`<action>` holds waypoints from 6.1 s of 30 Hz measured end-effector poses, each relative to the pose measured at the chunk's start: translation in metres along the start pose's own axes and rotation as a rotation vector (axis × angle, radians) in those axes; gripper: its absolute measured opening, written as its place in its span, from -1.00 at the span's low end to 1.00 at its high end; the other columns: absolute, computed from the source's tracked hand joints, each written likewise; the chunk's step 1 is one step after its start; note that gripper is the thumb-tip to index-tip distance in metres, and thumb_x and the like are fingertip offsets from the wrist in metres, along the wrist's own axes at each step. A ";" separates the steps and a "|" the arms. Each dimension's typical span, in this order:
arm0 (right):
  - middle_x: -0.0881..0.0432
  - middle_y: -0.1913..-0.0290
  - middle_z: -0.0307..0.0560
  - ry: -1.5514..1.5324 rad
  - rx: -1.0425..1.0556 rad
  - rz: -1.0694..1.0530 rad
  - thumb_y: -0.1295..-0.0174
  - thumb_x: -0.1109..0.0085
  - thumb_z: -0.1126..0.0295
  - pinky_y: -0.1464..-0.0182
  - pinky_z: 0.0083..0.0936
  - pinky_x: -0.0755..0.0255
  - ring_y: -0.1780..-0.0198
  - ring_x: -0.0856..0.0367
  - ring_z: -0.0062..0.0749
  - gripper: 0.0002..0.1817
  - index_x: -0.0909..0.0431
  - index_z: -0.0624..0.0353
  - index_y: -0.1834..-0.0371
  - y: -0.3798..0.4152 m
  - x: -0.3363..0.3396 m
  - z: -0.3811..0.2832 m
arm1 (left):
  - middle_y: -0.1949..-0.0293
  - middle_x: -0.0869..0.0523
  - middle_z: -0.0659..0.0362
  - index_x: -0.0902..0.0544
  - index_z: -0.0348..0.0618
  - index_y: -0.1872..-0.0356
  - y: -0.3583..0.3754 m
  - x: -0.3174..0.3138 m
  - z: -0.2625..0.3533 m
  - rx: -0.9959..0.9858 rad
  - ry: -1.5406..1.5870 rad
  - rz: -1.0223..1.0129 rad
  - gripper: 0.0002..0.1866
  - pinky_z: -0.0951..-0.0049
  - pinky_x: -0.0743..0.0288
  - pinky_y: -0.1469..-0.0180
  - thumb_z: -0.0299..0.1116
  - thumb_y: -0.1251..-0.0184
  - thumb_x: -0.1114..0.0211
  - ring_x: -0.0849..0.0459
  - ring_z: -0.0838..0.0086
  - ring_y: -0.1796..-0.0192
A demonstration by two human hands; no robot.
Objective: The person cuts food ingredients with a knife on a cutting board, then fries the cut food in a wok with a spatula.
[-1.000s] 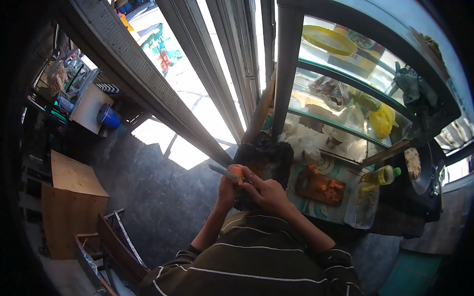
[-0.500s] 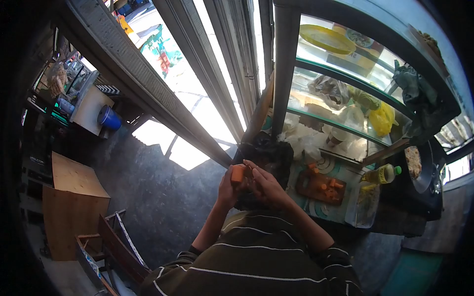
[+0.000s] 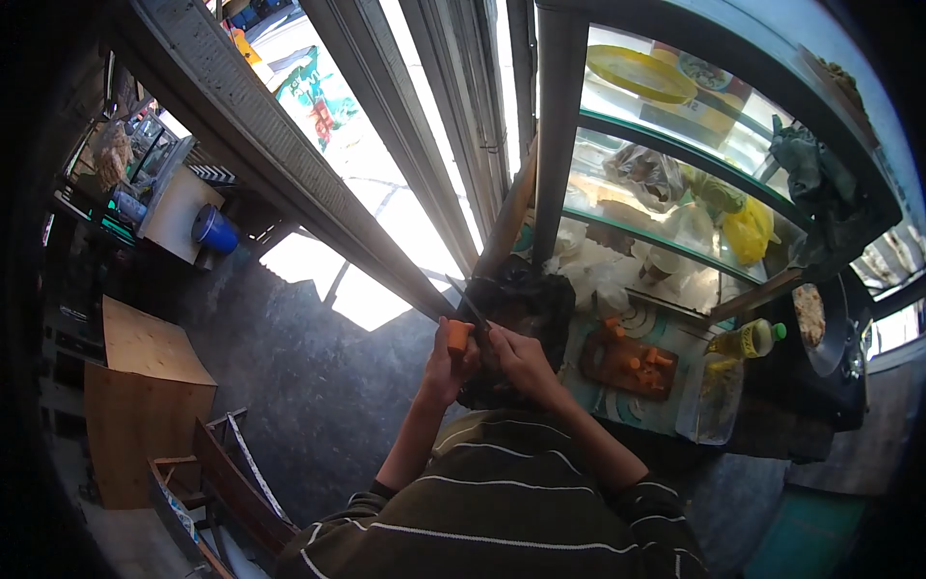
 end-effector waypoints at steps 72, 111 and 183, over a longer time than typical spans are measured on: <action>-0.47 0.66 0.10 0.831 0.317 -0.128 -0.19 0.18 0.03 0.52 -0.21 -0.31 0.59 -0.48 0.01 -0.37 0.04 0.00 -0.29 0.022 -0.015 -0.041 | 0.51 -0.50 0.25 -0.44 -0.11 0.38 0.000 0.007 -0.019 0.055 0.085 0.101 -0.63 0.59 -0.40 0.37 -0.01 -0.30 0.14 -0.50 0.58 0.46; -0.49 0.61 0.10 0.666 0.341 -0.057 -0.19 0.15 0.13 0.52 -0.23 -0.34 0.55 -0.50 -0.01 -0.49 -0.08 -0.16 -0.24 0.026 -0.004 -0.054 | 0.28 -0.45 0.21 -0.37 -0.18 0.07 0.017 -0.009 0.012 -0.275 -0.252 0.142 -0.60 0.57 -0.41 0.16 -0.07 -0.35 0.23 -0.47 0.57 0.22; -0.51 0.61 0.03 0.771 0.356 -0.068 -0.18 0.16 0.02 0.54 -0.26 -0.33 0.59 -0.49 -0.05 -0.37 0.00 0.05 -0.27 0.020 -0.015 -0.035 | 0.64 -0.44 0.28 -0.43 -0.10 0.43 -0.005 -0.001 -0.016 0.103 0.150 0.087 -0.59 0.63 -0.37 0.54 0.05 -0.26 0.10 -0.46 0.60 0.60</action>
Point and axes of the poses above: each hand's wrist, its own y-axis away from the middle knuckle, its own x-axis out of the back of the hand, z = x × y, the point moved 9 cm from there along -y, towards the middle knuckle
